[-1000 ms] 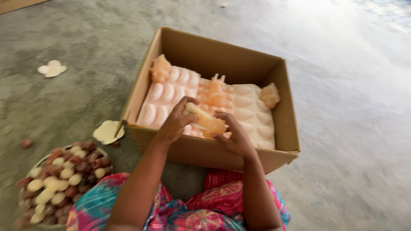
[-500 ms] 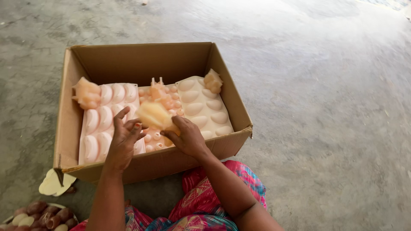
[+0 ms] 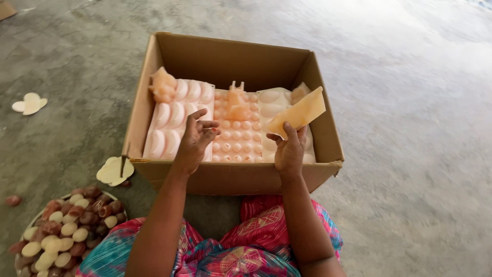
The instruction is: The person sits on the floor and sorts small craft items. They handle flower-shaped white pieces and small brown objects, moving them between a cardboard box containing molds and a metal tray. The person picks up items one by one and places them into the box or tray.
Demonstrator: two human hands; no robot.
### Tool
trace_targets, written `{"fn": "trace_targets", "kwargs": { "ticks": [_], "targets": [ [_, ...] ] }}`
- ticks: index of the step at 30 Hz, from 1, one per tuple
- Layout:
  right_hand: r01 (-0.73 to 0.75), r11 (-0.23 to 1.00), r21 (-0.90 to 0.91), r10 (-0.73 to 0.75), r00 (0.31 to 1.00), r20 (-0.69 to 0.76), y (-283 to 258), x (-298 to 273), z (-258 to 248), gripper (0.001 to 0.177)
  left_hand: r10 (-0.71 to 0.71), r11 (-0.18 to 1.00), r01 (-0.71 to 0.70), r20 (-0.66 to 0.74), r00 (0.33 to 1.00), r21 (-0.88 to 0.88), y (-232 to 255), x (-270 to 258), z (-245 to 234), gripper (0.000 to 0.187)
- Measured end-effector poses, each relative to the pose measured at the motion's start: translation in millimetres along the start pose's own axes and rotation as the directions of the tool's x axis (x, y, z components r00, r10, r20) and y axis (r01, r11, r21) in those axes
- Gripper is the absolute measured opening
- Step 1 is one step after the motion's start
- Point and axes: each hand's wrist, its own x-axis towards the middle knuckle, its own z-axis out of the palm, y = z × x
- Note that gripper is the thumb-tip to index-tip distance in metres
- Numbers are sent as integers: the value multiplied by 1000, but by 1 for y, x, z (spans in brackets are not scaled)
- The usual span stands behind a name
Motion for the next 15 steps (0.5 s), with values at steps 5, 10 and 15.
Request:
{"fn": "trace_targets", "kwargs": {
  "ticks": [5,10,15],
  "targets": [
    [40,973,-226,-6,989,150,12,-3,4,36,-21,999,21,-8,1000,32,11,-4,3,58],
    [33,766,-642,34,995,92,4,-10,28,40,-13,997,14,-9,1000,78,13,-3,5,59],
    [-36,335,-941,177,984,25,-3,-14,52,62,-17,998,17,-2,1000,67,14,-5,5,57]
  ]
}}
